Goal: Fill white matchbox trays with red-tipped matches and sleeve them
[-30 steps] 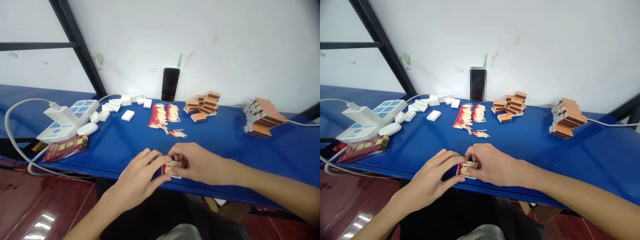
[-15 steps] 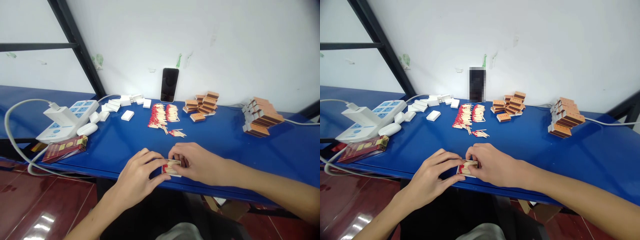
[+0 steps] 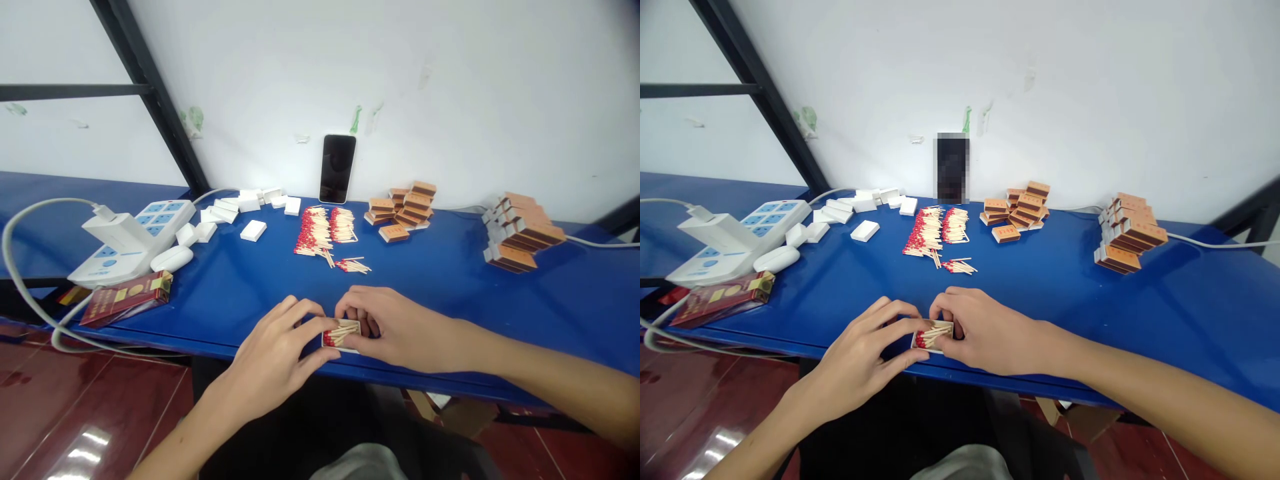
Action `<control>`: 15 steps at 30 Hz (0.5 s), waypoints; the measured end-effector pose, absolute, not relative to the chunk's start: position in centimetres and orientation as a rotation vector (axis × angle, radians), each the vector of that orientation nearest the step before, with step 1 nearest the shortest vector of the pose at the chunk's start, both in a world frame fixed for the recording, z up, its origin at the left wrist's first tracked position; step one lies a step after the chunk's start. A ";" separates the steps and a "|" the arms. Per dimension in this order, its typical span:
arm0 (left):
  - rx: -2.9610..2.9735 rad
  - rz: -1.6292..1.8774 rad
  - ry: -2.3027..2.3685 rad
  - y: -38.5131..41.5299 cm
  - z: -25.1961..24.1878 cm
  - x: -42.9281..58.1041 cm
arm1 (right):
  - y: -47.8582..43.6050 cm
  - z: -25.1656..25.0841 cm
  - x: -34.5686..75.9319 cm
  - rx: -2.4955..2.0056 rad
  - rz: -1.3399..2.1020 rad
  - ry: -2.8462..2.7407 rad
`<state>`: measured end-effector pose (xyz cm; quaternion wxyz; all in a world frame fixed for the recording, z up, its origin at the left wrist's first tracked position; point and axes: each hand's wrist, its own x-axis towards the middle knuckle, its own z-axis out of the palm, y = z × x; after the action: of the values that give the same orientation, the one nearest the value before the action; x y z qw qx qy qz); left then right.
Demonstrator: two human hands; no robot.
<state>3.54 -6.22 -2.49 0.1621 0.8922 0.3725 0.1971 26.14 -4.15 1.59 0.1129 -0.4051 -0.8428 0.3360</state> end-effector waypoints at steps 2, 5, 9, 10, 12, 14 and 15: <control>2.529 0.570 1.070 -6.2 -2.5 3.5 | -4.3 1.5 26.2 -1.200 0.967 -2.463; 2.495 0.568 1.081 -6.2 -2.5 3.4 | -4.6 1.2 26.3 -1.178 0.922 -2.476; 2.455 0.551 1.092 -6.3 -2.5 3.4 | -5.3 1.0 26.2 -1.149 0.860 -2.519; 2.452 0.553 1.092 -6.3 -2.5 3.4 | -5.5 1.1 26.1 -1.149 0.861 -2.519; 2.455 0.559 1.084 -6.3 -2.5 3.4 | -5.7 1.4 26.1 -1.147 0.873 -2.514; 2.460 0.563 1.081 -6.3 -2.4 3.4 | -5.6 1.9 26.3 -1.129 0.874 -2.531; 2.461 0.562 1.083 -6.2 -2.4 3.5 | -5.3 2.1 26.6 -1.124 0.841 -2.539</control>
<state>3.46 -6.24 -2.39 0.1959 0.8786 0.3866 0.2006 26.63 -5.26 2.09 0.1197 -0.3847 -0.8688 0.2877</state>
